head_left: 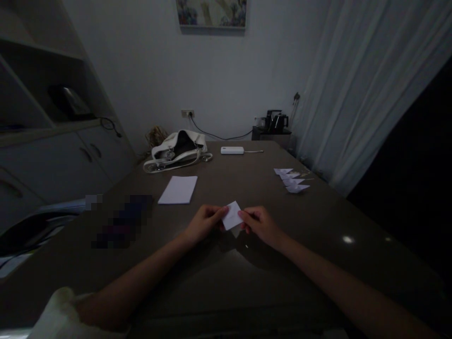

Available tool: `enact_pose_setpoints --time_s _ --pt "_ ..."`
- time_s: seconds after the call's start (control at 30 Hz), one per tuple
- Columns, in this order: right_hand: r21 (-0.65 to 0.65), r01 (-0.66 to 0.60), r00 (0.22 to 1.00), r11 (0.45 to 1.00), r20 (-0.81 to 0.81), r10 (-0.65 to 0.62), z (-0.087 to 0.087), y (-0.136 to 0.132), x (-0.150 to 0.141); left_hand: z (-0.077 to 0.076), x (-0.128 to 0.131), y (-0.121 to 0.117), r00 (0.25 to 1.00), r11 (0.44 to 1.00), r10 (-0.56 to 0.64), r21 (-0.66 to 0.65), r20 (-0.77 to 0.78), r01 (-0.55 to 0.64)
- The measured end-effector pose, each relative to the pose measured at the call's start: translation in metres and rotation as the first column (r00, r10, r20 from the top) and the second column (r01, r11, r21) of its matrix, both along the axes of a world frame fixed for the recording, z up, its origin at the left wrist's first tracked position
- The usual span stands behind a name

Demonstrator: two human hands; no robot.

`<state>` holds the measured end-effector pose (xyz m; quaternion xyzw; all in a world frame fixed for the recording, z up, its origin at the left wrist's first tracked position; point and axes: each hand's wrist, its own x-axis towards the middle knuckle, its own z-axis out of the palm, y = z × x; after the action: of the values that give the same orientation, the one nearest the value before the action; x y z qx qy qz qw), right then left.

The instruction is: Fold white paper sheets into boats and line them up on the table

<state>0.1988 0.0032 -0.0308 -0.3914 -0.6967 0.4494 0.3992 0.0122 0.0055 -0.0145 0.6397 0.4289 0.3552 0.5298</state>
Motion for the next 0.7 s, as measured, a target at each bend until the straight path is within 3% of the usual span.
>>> enact_pose_setpoints --time_s 0.2,0.5,0.7 --pt "-0.153 -0.117 0.991 0.981 -0.078 0.106 -0.0007 -0.0018 -0.0057 -0.0009 0.0006 -0.0018 0.998 0.997 0.067 0.047 0.021 -0.068" --pt "-0.134 -0.058 0.997 0.989 -0.059 0.051 -0.0040 0.0008 -0.0044 -0.0039 0.0033 -0.0009 0.998 1.000 0.020 0.001 0.053 -0.020" --pt "-0.141 -0.137 0.988 0.980 -0.097 0.124 -0.0029 -0.0016 -0.0054 -0.0015 0.0048 -0.0039 0.990 0.998 0.058 -0.021 0.132 -0.055"
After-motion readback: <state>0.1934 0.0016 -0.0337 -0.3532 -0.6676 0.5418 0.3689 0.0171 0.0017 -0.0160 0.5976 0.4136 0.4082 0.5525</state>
